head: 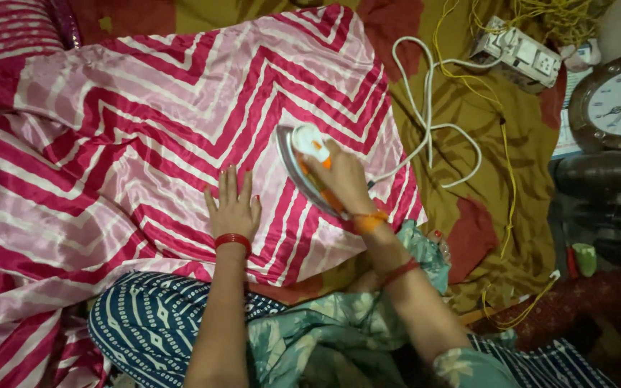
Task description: Ironing and folding a large piece of pink and white patterned fabric on a flat surface.
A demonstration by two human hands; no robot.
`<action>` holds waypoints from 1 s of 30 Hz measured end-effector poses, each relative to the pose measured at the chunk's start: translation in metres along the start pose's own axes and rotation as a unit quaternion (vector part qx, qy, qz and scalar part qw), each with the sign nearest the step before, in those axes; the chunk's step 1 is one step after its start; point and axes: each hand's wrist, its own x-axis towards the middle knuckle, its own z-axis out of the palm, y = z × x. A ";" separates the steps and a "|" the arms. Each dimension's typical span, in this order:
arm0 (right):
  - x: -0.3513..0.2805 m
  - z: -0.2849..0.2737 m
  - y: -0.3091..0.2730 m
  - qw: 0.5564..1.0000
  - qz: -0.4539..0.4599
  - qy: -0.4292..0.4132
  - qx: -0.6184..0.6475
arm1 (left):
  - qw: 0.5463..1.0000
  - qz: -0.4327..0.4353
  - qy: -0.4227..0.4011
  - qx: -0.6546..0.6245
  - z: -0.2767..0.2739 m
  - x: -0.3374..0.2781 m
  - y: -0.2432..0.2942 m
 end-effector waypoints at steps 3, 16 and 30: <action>-0.031 -0.008 -0.018 0.999 0.005 -0.034 -0.011 | 0.999 -0.038 0.013 0.003 -0.011 -0.003 -0.015; -0.025 0.004 -0.038 0.998 -0.015 -0.057 0.010 | 0.993 -0.106 0.042 0.007 -0.009 -0.008 -0.022; 0.053 0.027 -0.065 1.000 -0.007 -0.028 0.008 | 0.993 -0.116 0.038 0.002 -0.009 -0.007 -0.022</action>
